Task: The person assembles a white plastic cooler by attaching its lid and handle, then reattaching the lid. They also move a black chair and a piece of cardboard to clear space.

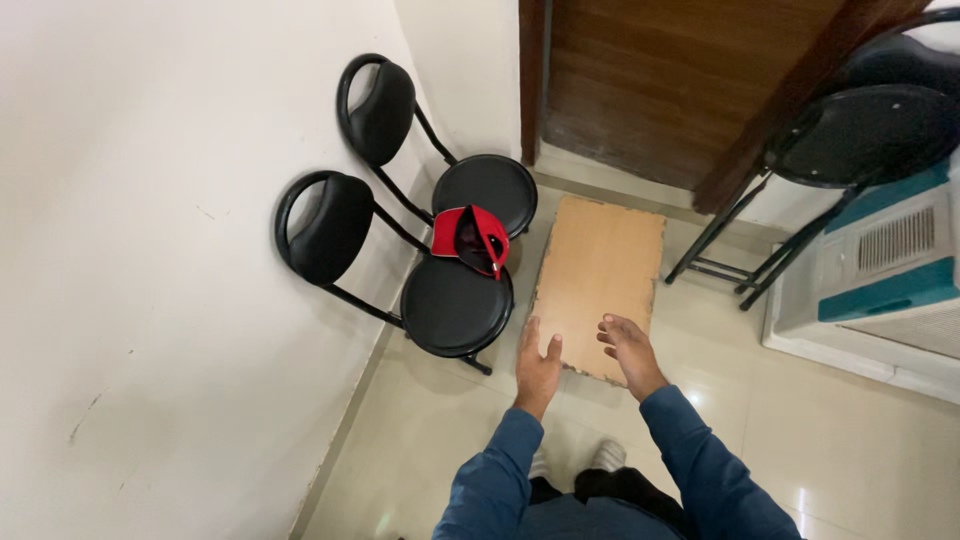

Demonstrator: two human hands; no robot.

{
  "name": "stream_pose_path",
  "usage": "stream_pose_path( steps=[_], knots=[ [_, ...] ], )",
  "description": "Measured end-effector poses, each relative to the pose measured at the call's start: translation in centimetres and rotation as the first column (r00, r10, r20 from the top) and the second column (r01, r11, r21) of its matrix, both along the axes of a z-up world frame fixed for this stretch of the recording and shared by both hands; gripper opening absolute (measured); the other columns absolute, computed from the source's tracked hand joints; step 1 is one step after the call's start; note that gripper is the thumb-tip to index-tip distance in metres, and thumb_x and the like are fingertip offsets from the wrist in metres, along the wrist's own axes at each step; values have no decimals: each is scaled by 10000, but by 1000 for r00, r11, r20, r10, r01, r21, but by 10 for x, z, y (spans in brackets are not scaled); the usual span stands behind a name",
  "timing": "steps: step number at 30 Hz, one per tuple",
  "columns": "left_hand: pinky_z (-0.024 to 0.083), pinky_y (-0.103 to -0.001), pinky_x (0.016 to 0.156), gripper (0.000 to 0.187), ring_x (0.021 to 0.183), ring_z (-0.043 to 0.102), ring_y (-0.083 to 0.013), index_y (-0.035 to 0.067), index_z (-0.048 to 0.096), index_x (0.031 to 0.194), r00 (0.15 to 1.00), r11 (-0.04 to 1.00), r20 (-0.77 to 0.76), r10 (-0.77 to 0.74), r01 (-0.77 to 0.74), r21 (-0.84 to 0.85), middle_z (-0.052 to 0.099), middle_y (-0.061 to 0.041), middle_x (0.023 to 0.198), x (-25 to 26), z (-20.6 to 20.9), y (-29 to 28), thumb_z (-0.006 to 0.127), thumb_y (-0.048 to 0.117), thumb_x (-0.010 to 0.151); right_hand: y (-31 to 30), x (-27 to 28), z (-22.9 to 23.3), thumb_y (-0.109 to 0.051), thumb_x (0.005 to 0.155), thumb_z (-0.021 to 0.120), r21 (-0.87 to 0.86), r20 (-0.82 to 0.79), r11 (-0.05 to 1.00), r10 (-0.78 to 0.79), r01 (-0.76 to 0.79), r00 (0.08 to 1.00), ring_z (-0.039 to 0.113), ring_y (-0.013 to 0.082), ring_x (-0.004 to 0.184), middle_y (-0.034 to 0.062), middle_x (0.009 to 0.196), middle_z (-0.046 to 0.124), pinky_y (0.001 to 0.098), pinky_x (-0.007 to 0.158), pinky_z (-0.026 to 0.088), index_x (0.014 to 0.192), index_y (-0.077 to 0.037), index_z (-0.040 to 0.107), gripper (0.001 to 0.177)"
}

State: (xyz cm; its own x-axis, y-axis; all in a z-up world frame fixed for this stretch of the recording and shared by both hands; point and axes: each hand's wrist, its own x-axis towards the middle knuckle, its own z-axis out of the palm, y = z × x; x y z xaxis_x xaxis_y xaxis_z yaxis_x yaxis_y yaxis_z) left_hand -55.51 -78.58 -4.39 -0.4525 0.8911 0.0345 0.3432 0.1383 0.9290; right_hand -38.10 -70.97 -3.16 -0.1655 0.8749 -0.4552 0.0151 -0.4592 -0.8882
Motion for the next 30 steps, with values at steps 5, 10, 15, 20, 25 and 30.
stream_pose_path(
  steps=[5,10,15,20,25,30],
  knots=[
    [326,-408,1203,641,1462,428,-357,-28,451,1493,998,998,-23,65,-65,-5,495,-233,1536,-23,-20,16,649,292,974,24,-34,-11,-419,993,583,-8,3,998,66,-66,998,648,209,1143,91,1261,669,372,939,490,1338,-58,608,501],
    [316,-423,1189,669,1461,397,-381,-32,424,1508,992,992,-50,116,-118,-47,480,-263,1519,-57,-32,43,657,307,980,68,-75,-26,-432,986,590,-6,15,986,166,-166,986,660,197,1119,71,1238,682,352,918,509,1332,-59,603,509],
    [343,-414,1184,643,1462,415,-369,-7,450,1500,970,971,-98,224,-231,-66,495,-236,1528,-108,-21,74,653,313,981,116,-132,-40,-434,987,597,-5,-44,970,242,-242,969,658,185,1086,60,1199,685,352,899,505,1299,-50,624,495],
    [338,-411,1183,652,1469,407,-357,15,438,1516,932,931,-83,354,-359,-58,477,-223,1543,-154,-1,90,647,318,977,145,-195,-43,-417,993,611,-2,-96,934,357,-358,929,639,167,1067,51,1172,686,339,877,487,1287,-56,636,467],
    [334,-406,1181,653,1479,383,-355,25,426,1527,917,911,-23,399,-399,-104,458,-218,1558,-199,12,101,626,331,985,158,-254,-35,-402,999,599,-43,-39,916,398,-400,917,658,144,1059,35,1154,699,285,856,496,1286,-52,632,454],
    [337,-394,1187,649,1474,409,-347,6,431,1515,936,931,11,352,-349,-108,460,-214,1563,-248,9,109,615,337,988,161,-301,-36,-392,995,607,-45,-20,926,375,-375,927,637,182,1070,55,1195,682,322,860,477,1344,-42,632,495]
  ],
)
